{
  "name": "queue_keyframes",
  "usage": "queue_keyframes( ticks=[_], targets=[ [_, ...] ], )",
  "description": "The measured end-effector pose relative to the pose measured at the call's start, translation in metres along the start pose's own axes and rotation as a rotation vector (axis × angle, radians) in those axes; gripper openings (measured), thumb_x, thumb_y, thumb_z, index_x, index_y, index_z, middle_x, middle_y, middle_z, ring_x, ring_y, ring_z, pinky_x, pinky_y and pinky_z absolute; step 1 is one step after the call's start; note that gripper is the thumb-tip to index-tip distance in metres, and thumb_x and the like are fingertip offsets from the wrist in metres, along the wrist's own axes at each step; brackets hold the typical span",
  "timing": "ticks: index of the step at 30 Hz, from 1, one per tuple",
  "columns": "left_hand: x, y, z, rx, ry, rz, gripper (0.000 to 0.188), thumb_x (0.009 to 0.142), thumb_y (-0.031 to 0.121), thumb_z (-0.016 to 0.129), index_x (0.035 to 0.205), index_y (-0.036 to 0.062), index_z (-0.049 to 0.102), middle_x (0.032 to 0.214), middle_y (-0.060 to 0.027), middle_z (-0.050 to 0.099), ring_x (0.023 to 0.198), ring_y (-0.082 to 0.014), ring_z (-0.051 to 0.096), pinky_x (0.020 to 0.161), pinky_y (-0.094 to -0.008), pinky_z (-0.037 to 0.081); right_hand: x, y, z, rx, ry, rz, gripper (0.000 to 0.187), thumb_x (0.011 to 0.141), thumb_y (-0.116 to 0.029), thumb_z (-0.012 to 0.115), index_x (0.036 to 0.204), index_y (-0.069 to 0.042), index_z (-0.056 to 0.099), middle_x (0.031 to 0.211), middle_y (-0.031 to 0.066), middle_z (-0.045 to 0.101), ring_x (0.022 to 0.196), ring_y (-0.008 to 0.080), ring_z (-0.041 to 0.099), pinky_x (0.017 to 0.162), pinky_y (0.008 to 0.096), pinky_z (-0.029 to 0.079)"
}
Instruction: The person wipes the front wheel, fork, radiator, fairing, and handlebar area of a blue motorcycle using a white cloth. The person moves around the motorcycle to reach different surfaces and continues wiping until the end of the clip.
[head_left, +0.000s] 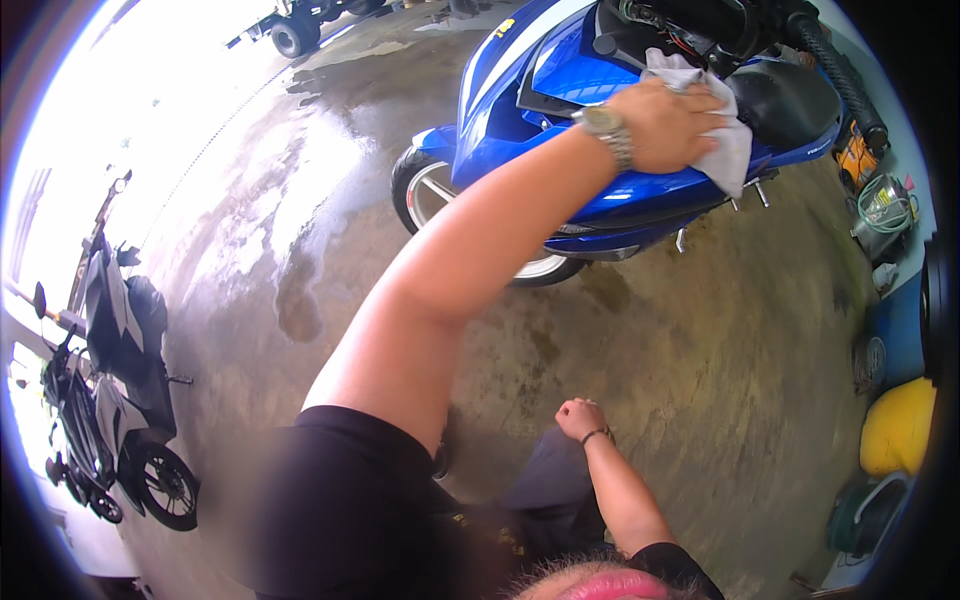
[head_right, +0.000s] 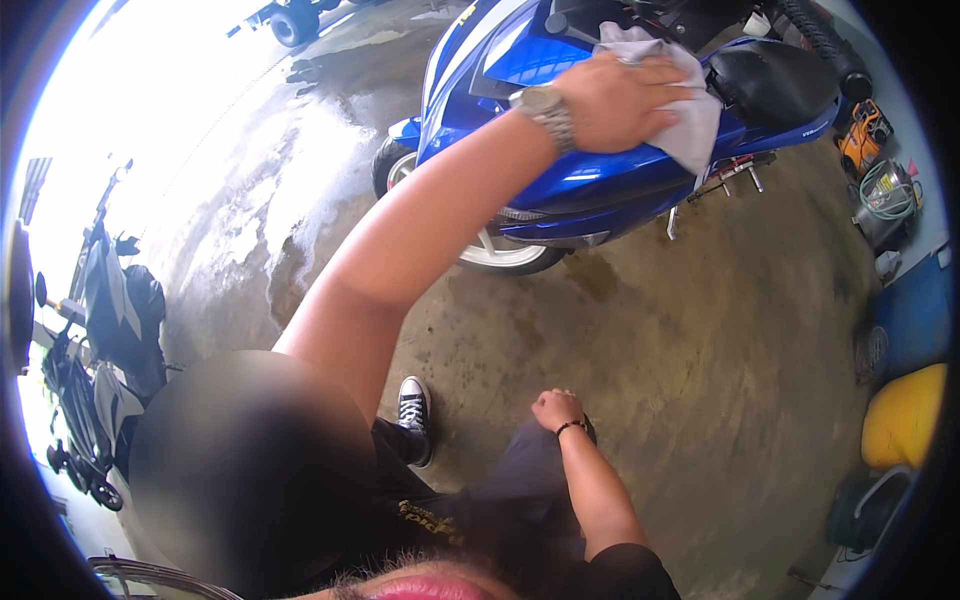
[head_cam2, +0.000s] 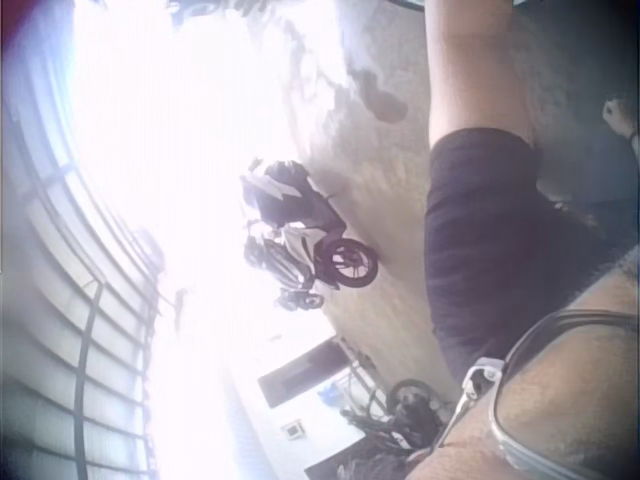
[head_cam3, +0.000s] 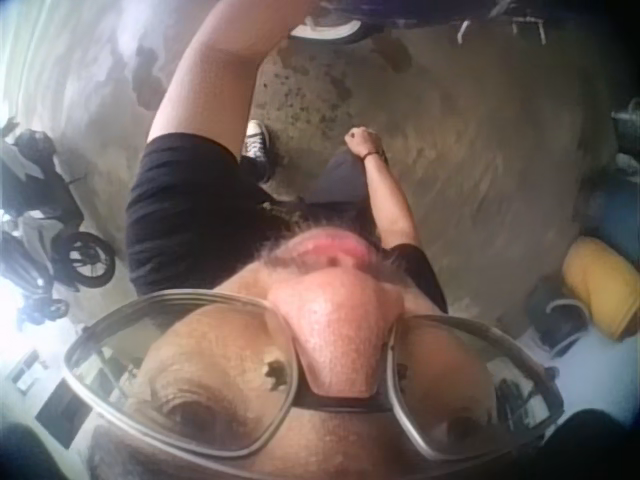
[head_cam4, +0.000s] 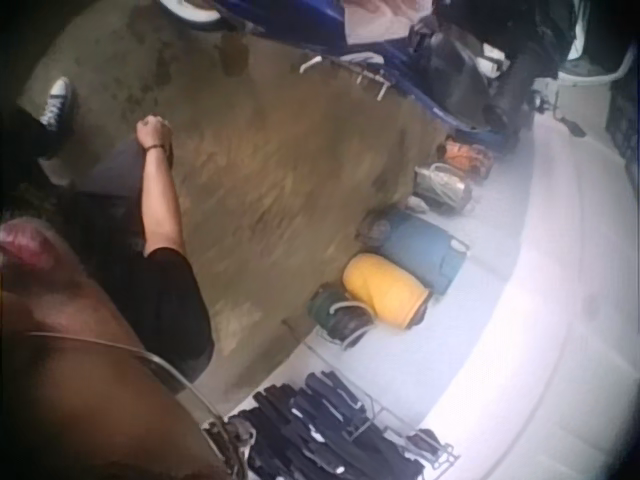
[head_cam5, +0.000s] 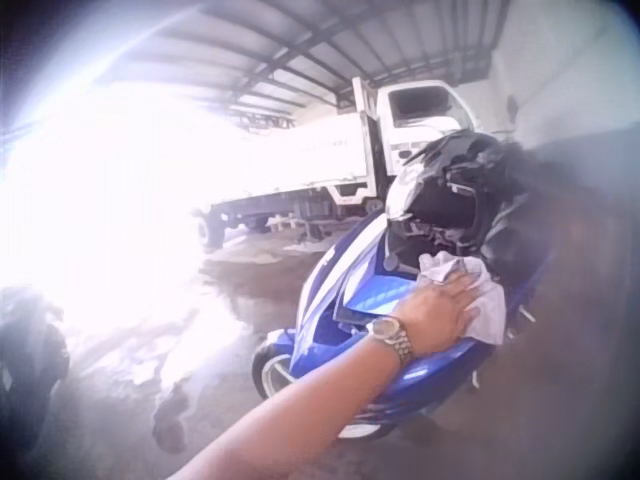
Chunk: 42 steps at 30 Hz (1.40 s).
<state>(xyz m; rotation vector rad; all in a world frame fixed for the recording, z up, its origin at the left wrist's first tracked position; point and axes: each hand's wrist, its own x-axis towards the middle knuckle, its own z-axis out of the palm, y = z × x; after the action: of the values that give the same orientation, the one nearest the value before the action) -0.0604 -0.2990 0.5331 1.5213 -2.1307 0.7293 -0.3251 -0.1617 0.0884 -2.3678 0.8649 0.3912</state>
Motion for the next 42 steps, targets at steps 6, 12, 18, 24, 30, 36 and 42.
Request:
queue_keyframes(
  ticks=[6, 12, 18, 24, 30, 36, 42],
  targets=[
    [-0.1, -0.05, -0.019, 0.204, 0.241, -0.115, 0.041, 0.098, 0.026, 0.062, 0.136, 0.0122, 0.063, 0.149, -0.0184, 0.054, 0.137, -0.0345, 0.053, 0.112, -0.049, 0.044, -0.008, 0.013, 0.001, 0.084, 0.049, 0.04, 0.024, 0.087, -0.033, 0.062, 0.094, -0.016, 0.079, 0.11, 0.0102, 0.074, 0.109, 0.0328, 0.066, 0.104, 0.0421, 0.049],
    [-0.021, -0.162, -0.029, 0.074, -0.078, -0.603, 0.042, 0.103, 0.031, 0.048, 0.134, 0.0047, 0.06, 0.137, -0.0236, 0.062, 0.117, -0.0418, 0.064, 0.102, -0.0486, 0.05, -0.019, 0.014, 0.005, 0.115, 0.077, 0.059, 0.024, 0.088, -0.034, 0.062, 0.094, -0.017, 0.079, 0.109, 0.0092, 0.074, 0.108, 0.0324, 0.067, 0.103, 0.0415, 0.05],
    [0.036, -0.259, -0.003, 0.202, -0.052, -0.37, 0.037, 0.099, 0.022, 0.048, 0.132, 0.0093, 0.058, 0.136, -0.0188, 0.061, 0.119, -0.0397, 0.063, 0.104, -0.0481, 0.05, -0.022, 0.007, 0.002, 0.126, 0.101, 0.033, 0.025, 0.088, -0.035, 0.062, 0.094, -0.018, 0.079, 0.109, 0.0091, 0.074, 0.108, 0.0325, 0.067, 0.104, 0.0417, 0.05],
    [-0.099, -0.238, -0.029, 0.272, -0.013, -0.265, 0.039, 0.099, 0.024, 0.055, 0.135, 0.0103, 0.06, 0.152, -0.0112, 0.052, 0.123, -0.0378, 0.061, 0.104, -0.0465, 0.051, -0.024, 0.021, 0.01, 0.155, 0.067, 0.019, 0.028, 0.088, -0.036, 0.062, 0.099, -0.017, 0.079, 0.11, 0.01, 0.075, 0.107, 0.0333, 0.068, 0.101, 0.0433, 0.051],
    [-0.277, -0.088, -0.079, -0.354, -0.221, -1.357, 0.038, 0.108, 0.035, 0.048, 0.11, 0.0053, 0.071, 0.088, -0.0075, 0.072, 0.083, -0.0236, 0.071, 0.074, -0.0371, 0.054, -0.02, 0.019, -0.031, 0.942, -0.143, -0.027, 0.029, 0.098, -0.03, 0.064, 0.115, -0.009, 0.074, 0.101, 0.0056, 0.075, 0.098, 0.0173, 0.069, 0.091, 0.0318, 0.052],
    [-0.353, 0.098, 0.026, -2.165, 0.731, -1.227, 0.053, 0.105, 0.046, 0.046, 0.146, 0.0126, 0.05, 0.142, -0.0098, 0.058, 0.133, -0.0277, 0.054, 0.115, -0.0462, 0.043, -0.015, -0.052, -0.083, 1.485, 0.561, -0.613, 0.022, 0.104, -0.017, 0.056, 0.117, -0.004, 0.07, 0.102, 0.0041, 0.069, 0.087, 0.0123, 0.065, 0.086, 0.0287, 0.053],
    [-0.353, 0.165, 0.109, -2.163, 0.358, -1.209, 0.055, 0.104, 0.045, 0.047, 0.149, 0.0117, 0.047, 0.149, -0.0076, 0.053, 0.138, -0.0259, 0.049, 0.121, -0.0443, 0.034, -0.001, -0.043, -0.059, 1.989, 0.459, 0.053, 0.032, 0.103, -0.018, 0.059, 0.133, -0.005, 0.06, 0.124, 0.0044, 0.066, 0.108, 0.016, 0.064, 0.096, 0.032, 0.051]
  ],
)
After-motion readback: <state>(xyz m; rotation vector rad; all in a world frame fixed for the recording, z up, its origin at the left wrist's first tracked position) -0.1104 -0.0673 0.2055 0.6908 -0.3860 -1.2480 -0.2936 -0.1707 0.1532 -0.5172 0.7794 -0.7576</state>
